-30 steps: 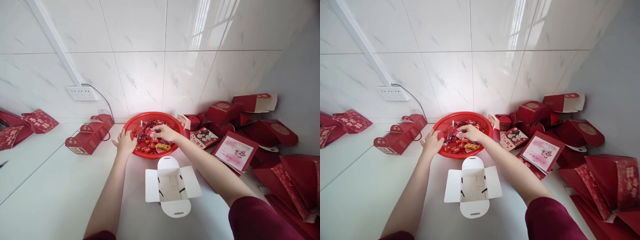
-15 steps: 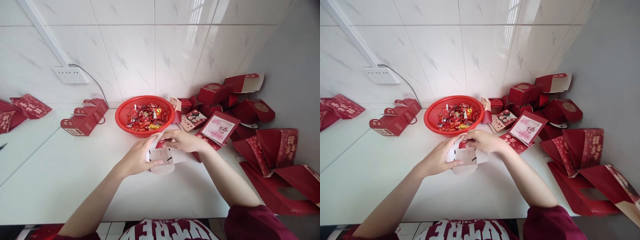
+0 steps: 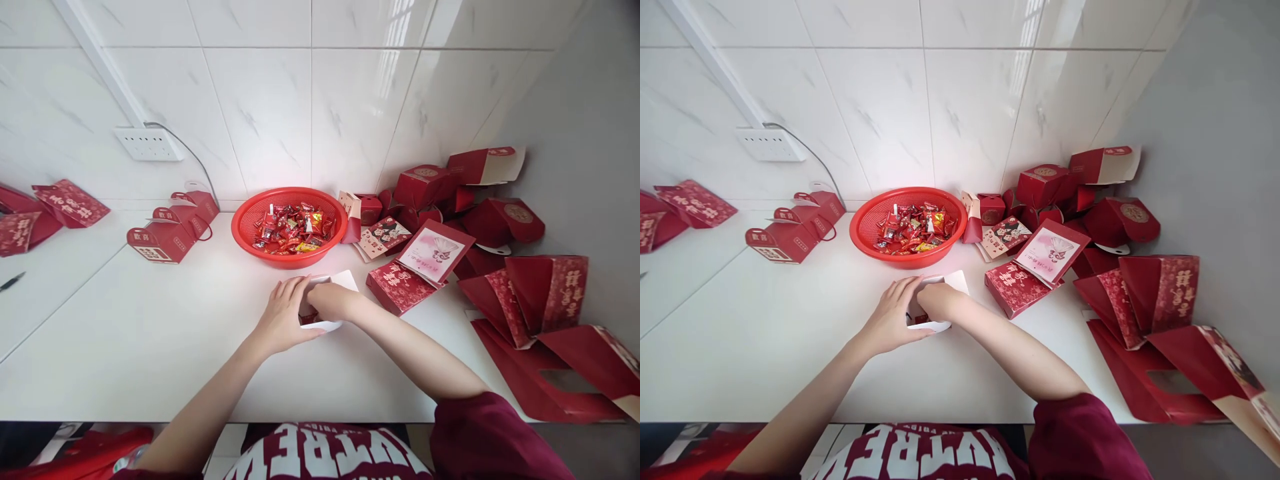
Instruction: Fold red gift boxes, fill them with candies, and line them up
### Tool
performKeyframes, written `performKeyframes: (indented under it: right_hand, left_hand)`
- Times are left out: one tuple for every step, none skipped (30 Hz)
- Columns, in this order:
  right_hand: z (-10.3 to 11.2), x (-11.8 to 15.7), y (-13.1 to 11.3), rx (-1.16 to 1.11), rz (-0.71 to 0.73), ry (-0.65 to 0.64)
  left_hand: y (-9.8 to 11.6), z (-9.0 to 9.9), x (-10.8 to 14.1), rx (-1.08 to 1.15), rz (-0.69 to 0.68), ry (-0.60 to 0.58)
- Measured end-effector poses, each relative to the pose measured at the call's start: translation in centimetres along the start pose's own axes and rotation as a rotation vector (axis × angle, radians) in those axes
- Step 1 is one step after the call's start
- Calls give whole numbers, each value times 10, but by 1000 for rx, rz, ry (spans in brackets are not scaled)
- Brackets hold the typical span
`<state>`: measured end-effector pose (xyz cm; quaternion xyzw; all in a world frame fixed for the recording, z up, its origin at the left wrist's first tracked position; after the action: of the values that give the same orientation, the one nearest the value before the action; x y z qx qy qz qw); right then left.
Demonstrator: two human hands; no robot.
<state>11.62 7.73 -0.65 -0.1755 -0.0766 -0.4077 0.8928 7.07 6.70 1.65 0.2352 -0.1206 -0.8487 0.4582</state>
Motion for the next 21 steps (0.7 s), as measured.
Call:
performKeyframes:
  right_hand:
    - [1,-2,1,11,-19,14]
    - [2,-4,2,18,-35,27]
    - [2,-7,2,19,-41,33]
    - [1,-9,0,11,-36,32]
    - [0,-12,-1,-3,-22,26]
    - [-1,-15,-3,-19,-6,20]
    - [-2,-17,-4,-34,9,15]
    - [-3,-20,-5,-46,18,14]
    - [-3,-21,-4,-57,24,16]
    - [-2,-21,-3,-67,29,18]
    - [0,-20,-2,-77,32,22]
    - [4,-17,-1,-85,34,29]
    - [9,-13,0,-90,37,38]
    - [17,-6,0,-96,41,66]
    - [29,3,0,-106,41,116]
    - [43,13,1,-118,35,179]
    - [61,25,2,-147,25,286]
    - [78,38,5,-180,-4,388]
    - [93,51,8,-215,-35,473]
    - [106,63,11,-249,-56,545]
    - [115,73,12,-274,-69,600]
  left_hand:
    - [0,-1,0,3,-2,8]
    - [1,-1,0,6,-6,12]
    - [1,-1,0,8,-11,15]
    - [1,-2,-1,9,-16,17]
    - [0,-2,-1,7,-19,21]
    - [0,-2,-2,4,-22,24]
    - [-1,-3,-2,-3,-24,24]
    - [-2,-4,-2,-12,-27,20]
    - [-3,-6,-3,-25,-30,13]
    - [-4,-7,-3,-39,-32,4]
    - [-4,-7,-3,-54,-35,-10]
    - [-3,-6,-3,-68,-39,-27]
    - [-2,-2,-3,-76,-47,-47]
    - [1,3,-4,-78,-61,-68]
    - [4,12,-5,-74,-80,-88]
    - [7,23,-9,-62,-103,-103]
    - [10,38,-15,-49,-117,-108]
    - [9,55,-24,-35,-119,-96]
    - [4,73,-36,-22,-102,-77]
    - [-5,92,-52,-11,-67,-45]
    - [-19,110,-71,-5,-5,12]
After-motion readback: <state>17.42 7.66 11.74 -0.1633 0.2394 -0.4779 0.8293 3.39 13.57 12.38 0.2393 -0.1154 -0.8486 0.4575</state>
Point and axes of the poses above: each hand's wrist, its own x-axis away from the middle knuckle, its own z-axis out of the back of the hand, y = z × x, the point moved 10 cm from there along -x, towards the middle knuckle, and after that the axes turned 8 degrees about y, right-handed, at the moved point
